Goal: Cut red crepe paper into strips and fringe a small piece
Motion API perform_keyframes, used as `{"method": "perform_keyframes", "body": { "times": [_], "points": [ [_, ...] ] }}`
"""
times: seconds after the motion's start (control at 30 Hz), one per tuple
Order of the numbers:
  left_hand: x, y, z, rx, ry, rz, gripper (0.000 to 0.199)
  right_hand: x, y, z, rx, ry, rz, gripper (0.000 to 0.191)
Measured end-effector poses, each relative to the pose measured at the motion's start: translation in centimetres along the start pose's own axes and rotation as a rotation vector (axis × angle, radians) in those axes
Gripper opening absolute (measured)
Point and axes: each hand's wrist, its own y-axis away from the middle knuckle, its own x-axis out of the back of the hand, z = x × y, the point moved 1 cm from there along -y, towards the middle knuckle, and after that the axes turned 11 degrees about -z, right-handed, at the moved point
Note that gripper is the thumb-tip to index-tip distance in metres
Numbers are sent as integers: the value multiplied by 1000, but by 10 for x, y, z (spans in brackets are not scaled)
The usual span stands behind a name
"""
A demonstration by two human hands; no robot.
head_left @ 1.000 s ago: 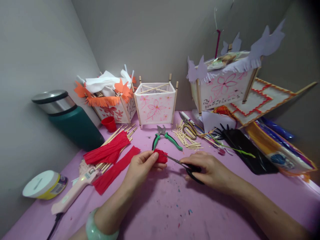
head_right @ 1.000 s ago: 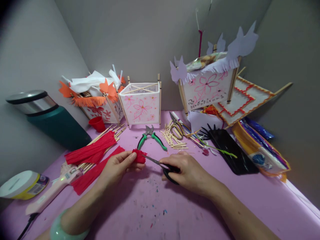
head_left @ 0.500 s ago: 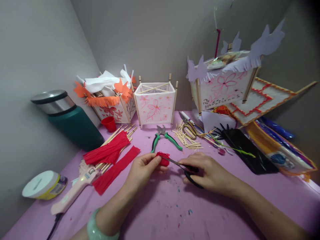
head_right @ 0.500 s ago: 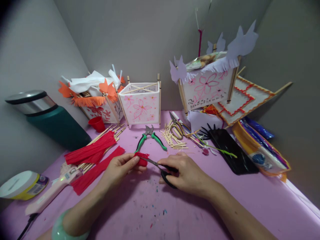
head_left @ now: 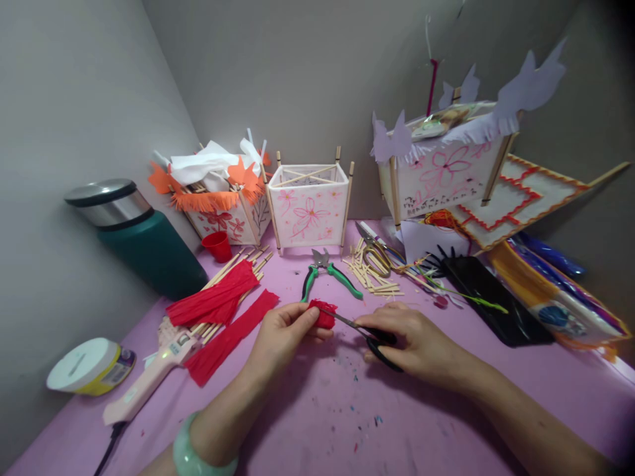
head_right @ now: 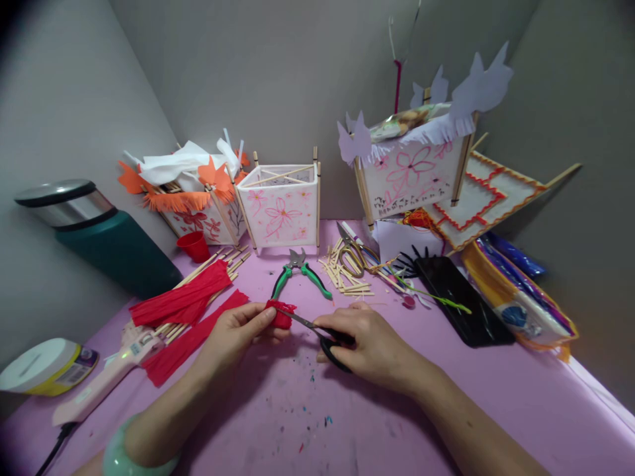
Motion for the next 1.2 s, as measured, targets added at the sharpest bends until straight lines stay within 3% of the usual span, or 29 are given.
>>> {"method": "perform_keyframes", "body": {
  "times": [0.27, 1.2],
  "points": [
    [1, -1, 2, -4, -6, -6, 41, -2, 1, 5, 22, 11, 2, 26],
    [2, 0, 1, -1, -14, -24, 35, -3, -1, 5, 14, 32, -14, 19]
  ]
}}
